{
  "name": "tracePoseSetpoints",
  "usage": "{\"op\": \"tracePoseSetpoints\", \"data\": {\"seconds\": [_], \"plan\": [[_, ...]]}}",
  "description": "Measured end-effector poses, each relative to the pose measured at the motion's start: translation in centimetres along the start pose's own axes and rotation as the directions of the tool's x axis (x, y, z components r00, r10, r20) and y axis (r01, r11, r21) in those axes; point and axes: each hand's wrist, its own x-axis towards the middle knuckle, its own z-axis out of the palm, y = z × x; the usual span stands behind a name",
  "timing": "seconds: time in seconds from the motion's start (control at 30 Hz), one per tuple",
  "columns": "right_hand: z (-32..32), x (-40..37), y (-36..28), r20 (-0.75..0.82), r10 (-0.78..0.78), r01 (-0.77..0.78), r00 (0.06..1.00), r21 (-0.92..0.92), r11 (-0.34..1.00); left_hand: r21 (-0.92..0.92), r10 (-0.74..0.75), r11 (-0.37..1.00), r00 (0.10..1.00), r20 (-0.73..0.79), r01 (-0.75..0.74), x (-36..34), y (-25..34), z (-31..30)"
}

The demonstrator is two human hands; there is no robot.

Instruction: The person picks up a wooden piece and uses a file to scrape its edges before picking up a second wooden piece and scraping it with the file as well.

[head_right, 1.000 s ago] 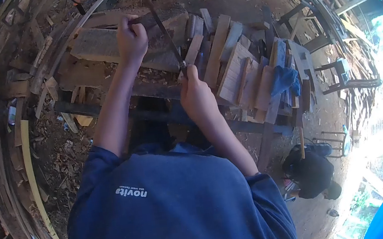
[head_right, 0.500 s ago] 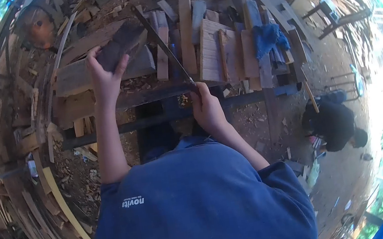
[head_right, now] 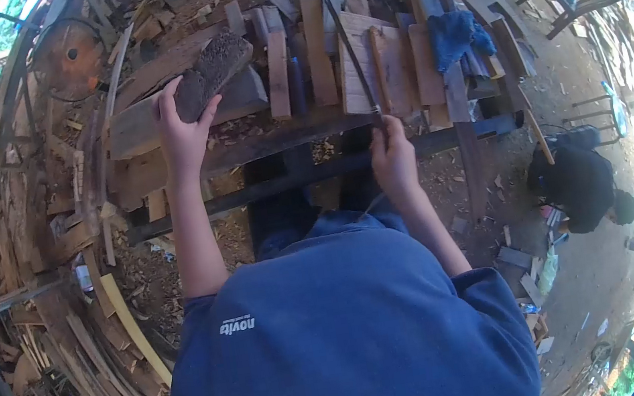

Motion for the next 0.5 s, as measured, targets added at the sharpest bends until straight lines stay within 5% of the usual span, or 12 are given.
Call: {"op": "tracePoseSetpoints", "data": {"seconds": [0.17,0.3,0.4,0.5], "plan": [[-1.3,1.7,0.1,-0.06,0.02,-0.028,0.998,-0.129,0.991,-0.088,-0.209,0.972,0.971,0.117,0.22,2.3,-1.6,-1.3],[-1.3,5.4,0.4,-0.135,-0.04,-0.004,0.99,-0.316,0.949,-0.121,-0.244,0.96,0.966,0.089,0.254,2.9,-4.0,-0.2],[-0.9,8.7,1.1,-0.136,-0.241,0.192,0.961,-0.298,0.935,-0.092,-0.481,0.856,0.849,0.217,0.509,4.0,-4.3,-0.6],[-0.2,10.1,0.9,-0.088,-0.215,0.168,0.973,-0.376,0.911,-0.065,-0.476,0.859,0.84,0.261,0.508,4.4,-4.1,-1.1]]}}
